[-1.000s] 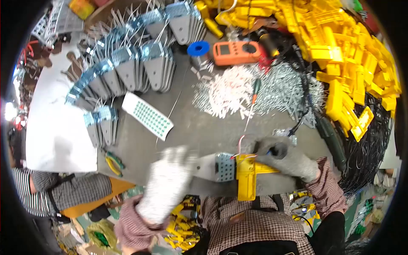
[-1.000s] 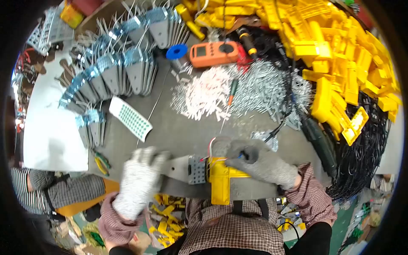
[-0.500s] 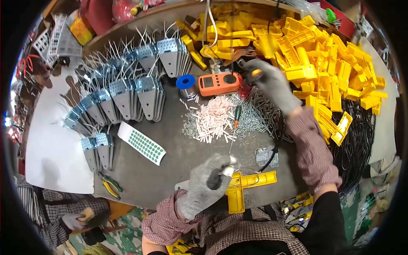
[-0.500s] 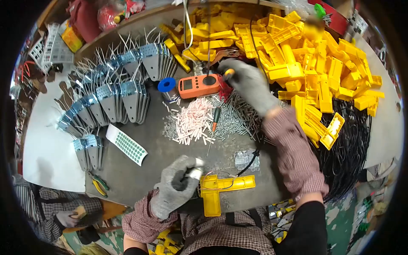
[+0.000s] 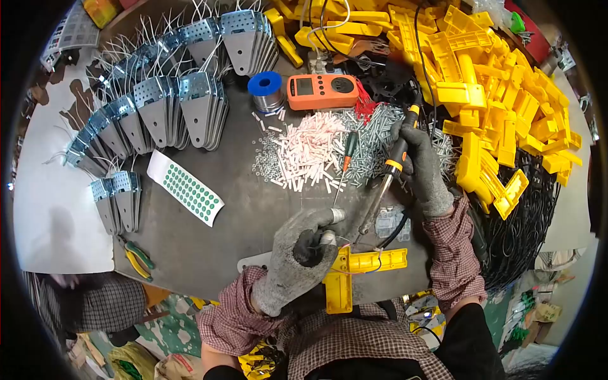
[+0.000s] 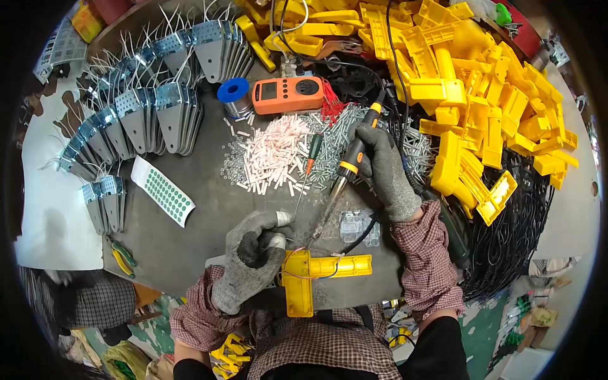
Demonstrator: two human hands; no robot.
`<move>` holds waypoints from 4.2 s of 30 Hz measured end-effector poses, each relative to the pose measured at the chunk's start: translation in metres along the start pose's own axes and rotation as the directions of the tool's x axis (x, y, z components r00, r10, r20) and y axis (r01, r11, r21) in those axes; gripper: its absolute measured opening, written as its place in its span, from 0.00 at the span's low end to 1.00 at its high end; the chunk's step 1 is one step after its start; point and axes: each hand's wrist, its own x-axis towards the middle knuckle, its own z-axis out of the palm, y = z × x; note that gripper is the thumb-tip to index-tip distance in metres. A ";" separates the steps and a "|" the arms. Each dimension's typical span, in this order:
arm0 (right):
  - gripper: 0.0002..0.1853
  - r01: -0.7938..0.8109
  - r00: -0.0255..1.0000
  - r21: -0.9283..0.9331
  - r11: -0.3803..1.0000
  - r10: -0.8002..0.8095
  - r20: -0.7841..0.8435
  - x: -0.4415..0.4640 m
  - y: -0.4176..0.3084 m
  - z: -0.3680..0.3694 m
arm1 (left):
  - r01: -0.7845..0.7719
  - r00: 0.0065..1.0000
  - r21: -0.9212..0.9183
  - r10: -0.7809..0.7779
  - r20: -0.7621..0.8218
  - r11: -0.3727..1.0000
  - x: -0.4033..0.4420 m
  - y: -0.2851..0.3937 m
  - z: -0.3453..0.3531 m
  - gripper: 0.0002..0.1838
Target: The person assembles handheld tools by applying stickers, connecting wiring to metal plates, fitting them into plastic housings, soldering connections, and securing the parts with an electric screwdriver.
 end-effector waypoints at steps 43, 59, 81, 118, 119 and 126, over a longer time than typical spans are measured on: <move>0.14 -0.065 0.997 -0.040 0.997 0.064 -0.035 -0.017 -0.019 -0.002 | -0.339 0.938 0.441 0.262 0.227 0.831 -0.039 0.034 -0.001 0.33; 0.15 0.221 0.975 -0.376 0.900 -0.199 0.098 -0.019 -0.004 0.009 | -0.351 0.935 0.505 0.262 0.240 0.788 -0.035 0.040 0.016 0.23; 0.13 0.009 1.000 -0.184 0.983 -0.010 -0.004 -0.028 -0.038 0.007 | -0.347 0.936 0.722 0.173 0.306 0.599 -0.040 0.058 -0.021 0.17; 0.17 0.206 0.730 -0.657 0.725 0.334 0.597 -0.118 -0.024 -0.005 | -0.318 0.946 0.612 0.200 0.256 0.724 -0.037 -0.006 0.014 0.20; 0.17 0.201 0.727 -0.660 0.724 0.342 0.596 -0.118 -0.023 -0.003 | -0.310 0.950 0.649 0.201 0.239 0.695 -0.035 -0.006 0.014 0.20; 0.18 0.328 0.873 -0.739 0.588 0.111 0.475 -0.119 0.008 0.001 | -0.303 0.952 0.645 0.185 0.245 0.701 -0.033 -0.009 0.015 0.24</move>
